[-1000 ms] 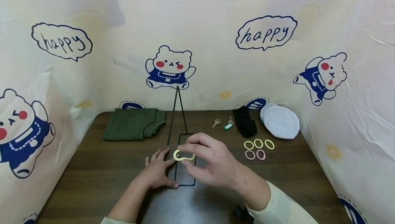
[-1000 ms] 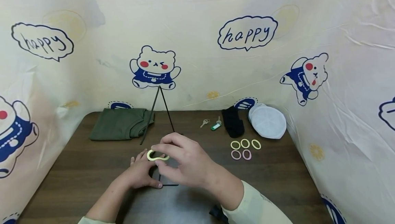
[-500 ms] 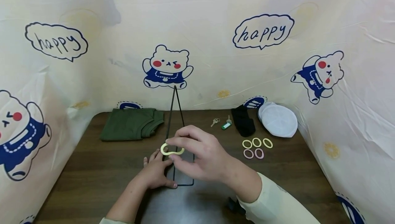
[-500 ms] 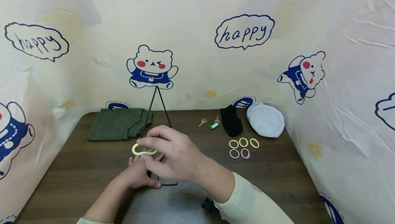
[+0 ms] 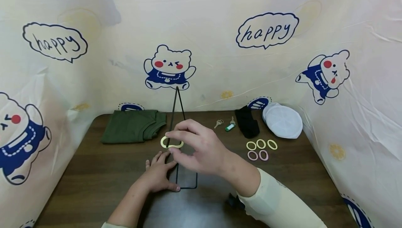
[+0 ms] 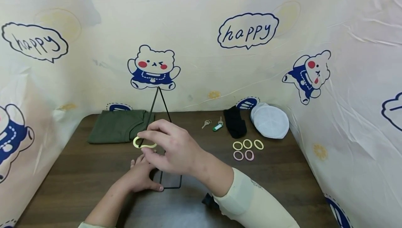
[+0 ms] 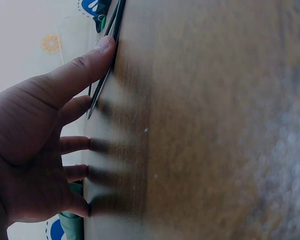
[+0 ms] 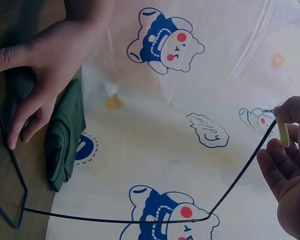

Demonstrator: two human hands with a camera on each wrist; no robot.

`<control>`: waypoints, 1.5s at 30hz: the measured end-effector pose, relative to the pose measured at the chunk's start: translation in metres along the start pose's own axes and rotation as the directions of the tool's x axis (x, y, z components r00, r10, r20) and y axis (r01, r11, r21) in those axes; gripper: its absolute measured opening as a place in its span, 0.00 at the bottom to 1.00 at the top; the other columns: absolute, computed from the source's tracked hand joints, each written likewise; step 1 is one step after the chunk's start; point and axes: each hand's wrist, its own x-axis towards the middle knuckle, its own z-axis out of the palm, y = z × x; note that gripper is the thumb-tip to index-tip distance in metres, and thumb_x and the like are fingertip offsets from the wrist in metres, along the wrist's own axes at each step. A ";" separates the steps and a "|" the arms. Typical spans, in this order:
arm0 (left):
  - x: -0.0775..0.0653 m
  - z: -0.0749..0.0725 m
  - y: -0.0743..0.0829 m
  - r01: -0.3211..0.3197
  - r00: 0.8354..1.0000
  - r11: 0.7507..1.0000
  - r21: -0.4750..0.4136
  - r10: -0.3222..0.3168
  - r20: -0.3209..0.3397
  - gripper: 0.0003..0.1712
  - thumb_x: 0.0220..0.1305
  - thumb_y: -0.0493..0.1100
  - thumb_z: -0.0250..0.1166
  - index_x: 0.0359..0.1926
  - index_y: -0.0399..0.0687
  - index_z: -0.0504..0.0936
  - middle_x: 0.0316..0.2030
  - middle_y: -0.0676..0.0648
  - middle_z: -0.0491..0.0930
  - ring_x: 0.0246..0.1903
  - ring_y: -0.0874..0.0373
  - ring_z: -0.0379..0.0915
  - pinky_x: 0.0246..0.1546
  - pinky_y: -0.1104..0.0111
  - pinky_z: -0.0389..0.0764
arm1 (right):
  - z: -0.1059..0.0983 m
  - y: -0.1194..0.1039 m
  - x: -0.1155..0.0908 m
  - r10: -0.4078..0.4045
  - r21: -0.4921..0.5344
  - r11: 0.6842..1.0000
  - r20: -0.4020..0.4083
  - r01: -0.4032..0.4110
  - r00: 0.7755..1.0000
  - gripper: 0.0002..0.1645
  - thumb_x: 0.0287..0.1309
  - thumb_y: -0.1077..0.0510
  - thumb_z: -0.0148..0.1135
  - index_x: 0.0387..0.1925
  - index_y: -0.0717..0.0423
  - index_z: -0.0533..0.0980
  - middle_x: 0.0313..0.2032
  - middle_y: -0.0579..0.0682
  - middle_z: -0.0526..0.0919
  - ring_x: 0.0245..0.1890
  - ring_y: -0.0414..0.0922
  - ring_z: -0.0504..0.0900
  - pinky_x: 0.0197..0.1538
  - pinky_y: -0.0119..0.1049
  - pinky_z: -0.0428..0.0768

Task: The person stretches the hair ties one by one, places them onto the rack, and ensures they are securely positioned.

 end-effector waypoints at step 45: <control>0.002 0.002 -0.002 0.012 1.000 1.000 -0.001 -0.012 0.021 0.65 0.37 0.73 0.82 0.78 0.67 0.67 0.81 0.40 0.48 0.79 0.31 0.34 0.64 0.21 0.37 | 0.008 0.072 0.026 0.103 -0.153 0.984 0.042 -0.095 0.994 0.18 0.63 0.61 0.67 0.55 0.60 0.83 0.51 0.53 0.81 0.40 0.39 0.81 0.44 0.24 0.78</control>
